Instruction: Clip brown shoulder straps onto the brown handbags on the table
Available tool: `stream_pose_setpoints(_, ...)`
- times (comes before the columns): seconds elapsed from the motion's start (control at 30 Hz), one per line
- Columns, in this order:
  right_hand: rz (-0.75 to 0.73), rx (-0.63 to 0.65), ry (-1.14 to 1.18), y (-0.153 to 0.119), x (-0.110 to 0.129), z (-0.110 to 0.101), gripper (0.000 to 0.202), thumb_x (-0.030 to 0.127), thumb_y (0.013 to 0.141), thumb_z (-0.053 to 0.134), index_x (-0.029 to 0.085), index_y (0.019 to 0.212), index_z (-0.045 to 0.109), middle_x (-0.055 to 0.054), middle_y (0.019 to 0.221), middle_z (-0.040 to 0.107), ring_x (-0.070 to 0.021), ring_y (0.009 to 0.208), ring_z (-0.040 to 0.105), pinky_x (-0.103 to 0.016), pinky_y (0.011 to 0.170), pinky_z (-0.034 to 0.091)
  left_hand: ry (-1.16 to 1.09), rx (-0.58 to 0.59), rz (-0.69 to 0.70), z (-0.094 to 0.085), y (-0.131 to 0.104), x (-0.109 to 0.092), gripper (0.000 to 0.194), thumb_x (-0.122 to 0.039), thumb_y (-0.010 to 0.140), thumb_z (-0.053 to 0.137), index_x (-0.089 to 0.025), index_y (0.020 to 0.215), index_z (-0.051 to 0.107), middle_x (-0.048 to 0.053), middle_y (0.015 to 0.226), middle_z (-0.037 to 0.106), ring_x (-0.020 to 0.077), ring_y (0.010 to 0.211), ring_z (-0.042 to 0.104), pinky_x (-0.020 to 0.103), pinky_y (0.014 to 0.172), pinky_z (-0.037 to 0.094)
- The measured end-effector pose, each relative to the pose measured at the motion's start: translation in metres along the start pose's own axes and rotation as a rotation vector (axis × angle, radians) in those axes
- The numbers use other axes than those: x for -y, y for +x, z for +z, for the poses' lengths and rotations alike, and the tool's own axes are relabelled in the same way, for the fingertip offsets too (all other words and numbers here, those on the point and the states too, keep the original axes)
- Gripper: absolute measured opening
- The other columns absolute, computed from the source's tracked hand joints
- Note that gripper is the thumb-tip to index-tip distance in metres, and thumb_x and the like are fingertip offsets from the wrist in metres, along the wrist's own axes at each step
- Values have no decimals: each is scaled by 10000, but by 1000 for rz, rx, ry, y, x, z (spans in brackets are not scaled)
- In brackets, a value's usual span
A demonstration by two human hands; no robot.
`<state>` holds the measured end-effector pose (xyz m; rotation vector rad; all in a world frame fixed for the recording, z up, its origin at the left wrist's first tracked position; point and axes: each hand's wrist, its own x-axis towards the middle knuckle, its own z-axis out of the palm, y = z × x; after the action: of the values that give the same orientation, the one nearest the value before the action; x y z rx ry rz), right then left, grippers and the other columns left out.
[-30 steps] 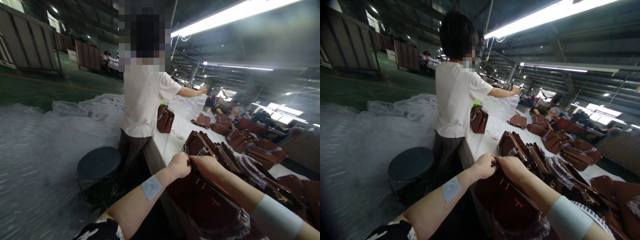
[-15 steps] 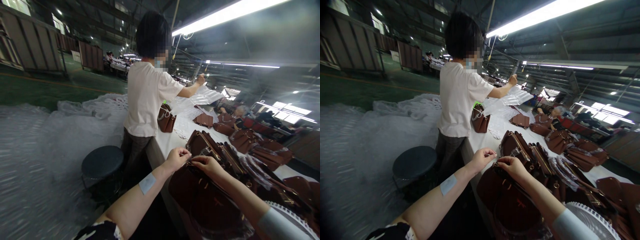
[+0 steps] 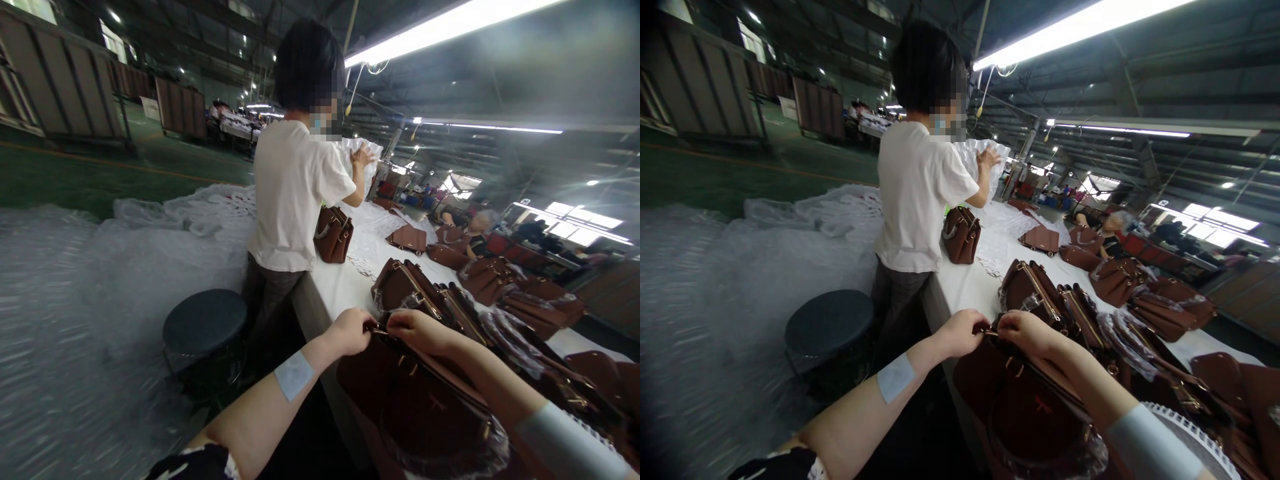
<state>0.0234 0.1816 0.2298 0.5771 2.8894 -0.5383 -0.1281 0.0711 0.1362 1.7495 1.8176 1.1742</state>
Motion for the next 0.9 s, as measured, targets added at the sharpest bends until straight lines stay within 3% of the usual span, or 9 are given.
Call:
stream_pose_setpoints(0.2, -64, 40, -321, 5, 23, -15, 182, 205, 840, 540, 187, 792, 714, -47, 822, 646, -166, 726, 562, -266, 678, 403, 34, 28, -2, -3, -1, -2, 275, -196, 791, 536, -175, 984, 731, 73, 929, 730, 209, 839, 660, 300, 781, 516)
stream_pose_setpoints(0.37, -6, -72, -265, 14, 15, -16, 208, 210, 854, 515, 167, 769, 700, -63, 801, 644, -174, 729, 561, -275, 683, 402, -3, 3, 76, -5, -2, -3, 310, -215, 787, 579, -180, 1073, 692, 65, 974, 708, 193, 841, 649, 289, 789, 514)
stream_pose_setpoints(0.5, 34, -155, -195, 17, -1, -13, 225, 240, 875, 506, 154, 821, 707, -74, 852, 655, -184, 781, 581, -288, 739, 432, 12, 9, 110, -5, 3, 0, 246, -266, 842, 566, -184, 1021, 714, 63, 956, 702, 189, 850, 648, 293, 820, 510)
stream_pose_setpoints(0.7, -48, 66, -124, 4, 4, -14, 186, 247, 852, 540, 177, 816, 708, -42, 838, 644, -168, 768, 588, -264, 728, 452, 100, 24, 99, 0, 10, -2, 289, -199, 886, 446, -168, 993, 713, 99, 986, 707, 225, 930, 659, 316, 853, 507)
stream_pose_setpoints(0.9, -18, 62, -493, 10, 27, -13, 210, 204, 864, 529, 192, 855, 739, -79, 892, 679, -201, 833, 634, -271, 724, 437, 133, 53, 71, 2, 13, -1, 276, -183, 876, 439, -180, 903, 714, 95, 934, 713, 228, 871, 670, 301, 776, 507)
